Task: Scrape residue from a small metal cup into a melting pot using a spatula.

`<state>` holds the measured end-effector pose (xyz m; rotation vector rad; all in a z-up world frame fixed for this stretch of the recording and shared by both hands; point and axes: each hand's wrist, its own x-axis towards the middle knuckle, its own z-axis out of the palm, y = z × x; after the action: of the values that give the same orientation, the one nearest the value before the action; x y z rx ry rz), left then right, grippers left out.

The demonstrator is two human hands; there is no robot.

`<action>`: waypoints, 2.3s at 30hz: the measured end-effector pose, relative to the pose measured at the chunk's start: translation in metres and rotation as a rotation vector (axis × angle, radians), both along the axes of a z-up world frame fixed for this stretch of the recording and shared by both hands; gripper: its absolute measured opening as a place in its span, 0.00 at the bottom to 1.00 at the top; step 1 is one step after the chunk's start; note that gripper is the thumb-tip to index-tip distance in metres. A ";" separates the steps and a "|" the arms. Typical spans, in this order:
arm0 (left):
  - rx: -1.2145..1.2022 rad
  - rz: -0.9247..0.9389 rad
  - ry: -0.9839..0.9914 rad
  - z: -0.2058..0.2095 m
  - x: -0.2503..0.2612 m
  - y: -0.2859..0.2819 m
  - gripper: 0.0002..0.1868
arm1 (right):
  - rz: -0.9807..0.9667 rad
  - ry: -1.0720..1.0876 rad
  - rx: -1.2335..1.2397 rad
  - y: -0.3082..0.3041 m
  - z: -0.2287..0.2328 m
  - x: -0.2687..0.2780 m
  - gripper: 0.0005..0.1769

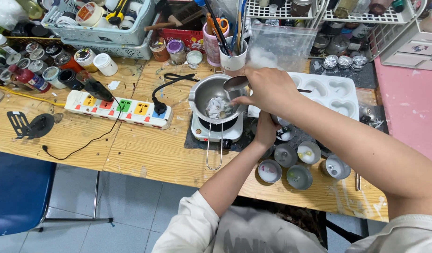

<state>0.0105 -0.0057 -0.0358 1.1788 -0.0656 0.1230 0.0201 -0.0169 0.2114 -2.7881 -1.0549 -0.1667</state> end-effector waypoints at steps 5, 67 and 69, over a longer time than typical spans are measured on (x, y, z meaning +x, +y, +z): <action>-0.266 -0.086 0.103 0.017 -0.004 0.004 0.22 | -0.036 0.034 -0.018 -0.007 0.002 0.003 0.45; 0.005 -0.548 0.286 0.052 -0.015 0.014 0.34 | 0.303 -0.717 -0.740 -0.133 -0.038 -0.058 0.06; -0.006 -0.440 0.413 0.081 -0.027 0.013 0.28 | 0.330 -0.645 -0.721 -0.138 -0.047 -0.057 0.04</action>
<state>-0.0166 0.0073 0.0448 1.1385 0.0400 -0.5068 -0.0370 -0.1554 0.1647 -3.1640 -2.0546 -0.8353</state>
